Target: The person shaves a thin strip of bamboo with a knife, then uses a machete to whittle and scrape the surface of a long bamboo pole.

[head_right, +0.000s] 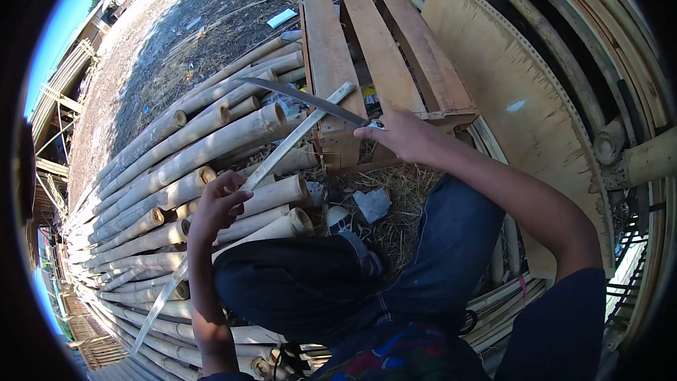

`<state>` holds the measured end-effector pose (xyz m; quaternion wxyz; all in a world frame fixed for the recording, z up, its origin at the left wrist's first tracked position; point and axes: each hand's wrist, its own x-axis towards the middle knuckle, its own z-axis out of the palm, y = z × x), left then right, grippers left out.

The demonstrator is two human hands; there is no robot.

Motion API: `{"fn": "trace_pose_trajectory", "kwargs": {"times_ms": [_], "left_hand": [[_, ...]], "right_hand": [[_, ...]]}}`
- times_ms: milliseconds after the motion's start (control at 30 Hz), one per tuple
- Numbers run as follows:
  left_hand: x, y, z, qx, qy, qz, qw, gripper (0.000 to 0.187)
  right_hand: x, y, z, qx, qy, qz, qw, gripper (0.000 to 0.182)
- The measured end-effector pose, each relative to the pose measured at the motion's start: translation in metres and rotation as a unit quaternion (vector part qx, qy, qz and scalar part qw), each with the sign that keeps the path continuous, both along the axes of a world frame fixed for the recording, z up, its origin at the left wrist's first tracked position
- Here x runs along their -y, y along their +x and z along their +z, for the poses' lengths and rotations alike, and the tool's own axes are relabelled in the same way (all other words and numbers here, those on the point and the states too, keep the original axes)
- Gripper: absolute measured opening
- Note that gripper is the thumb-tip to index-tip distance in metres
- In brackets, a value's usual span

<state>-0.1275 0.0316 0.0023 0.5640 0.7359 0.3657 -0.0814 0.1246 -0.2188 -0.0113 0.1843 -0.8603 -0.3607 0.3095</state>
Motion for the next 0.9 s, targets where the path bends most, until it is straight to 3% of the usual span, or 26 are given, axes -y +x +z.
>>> {"fn": "trace_pose_trajectory", "kwargs": {"times_ms": [33, 133, 167, 267, 400, 433, 533, 600, 667, 700, 733, 800, 900], "left_hand": [[-0.003, 0.002, -0.003, 0.005, 0.005, -0.005, 1.0, 0.024], [0.002, -0.012, -0.005, 0.009, -0.017, 0.017, 1.0, 0.024], [0.006, -0.012, -0.002, 0.011, -0.015, 0.025, 1.0, 0.024], [0.004, -0.001, 0.004, -0.003, 0.037, -0.006, 0.999, 0.025], [0.0, -0.009, 0.0, 0.004, -0.026, 0.008, 1.0, 0.025], [0.005, -0.009, 0.001, 0.004, -0.007, 0.017, 1.0, 0.025], [0.003, 0.002, 0.002, 0.009, 0.033, 0.007, 0.999, 0.024], [-0.001, 0.004, 0.002, 0.021, 0.014, -0.004, 1.0, 0.025], [0.003, -0.004, 0.0, -0.004, -0.003, 0.033, 0.999, 0.024], [0.006, -0.008, 0.003, -0.004, -0.014, 0.042, 0.999, 0.025], [0.005, -0.01, 0.004, -0.004, -0.013, 0.042, 0.999, 0.025], [0.003, -0.011, 0.004, 0.016, -0.032, 0.066, 0.997, 0.025], [-0.01, -0.017, -0.004, 0.001, -0.016, 0.054, 0.998, 0.026]], "right_hand": [[0.006, -0.001, -0.016, 0.018, 0.109, 0.052, 0.993, 0.07], [0.017, 0.023, -0.03, 0.084, 0.106, 0.053, 0.989, 0.069], [0.012, 0.03, -0.026, -0.053, 0.011, -0.08, 0.995, 0.07], [0.011, 0.012, -0.013, 0.014, 0.025, -0.018, 0.999, 0.071], [0.019, 0.023, -0.03, 0.075, 0.049, 0.046, 0.995, 0.072], [0.017, 0.035, -0.028, 0.039, 0.038, -0.017, 0.998, 0.074], [0.006, 0.024, -0.036, 0.018, 0.076, -0.053, 0.996, 0.072], [0.008, 0.011, -0.02, -0.039, 0.034, -0.077, 0.996, 0.071], [0.015, 0.019, -0.022, 0.05, 0.072, 0.085, 0.993, 0.068], [0.013, 0.026, -0.031, 0.11, 0.189, 0.064, 0.974, 0.066], [0.016, 0.029, -0.036, 0.111, 0.19, 0.064, 0.973, 0.066], [0.018, 0.036, -0.031, -0.064, 0.06, -0.147, 0.985, 0.064], [0.024, 0.031, -0.031, -0.047, 0.044, -0.104, 0.993, 0.066]]}}
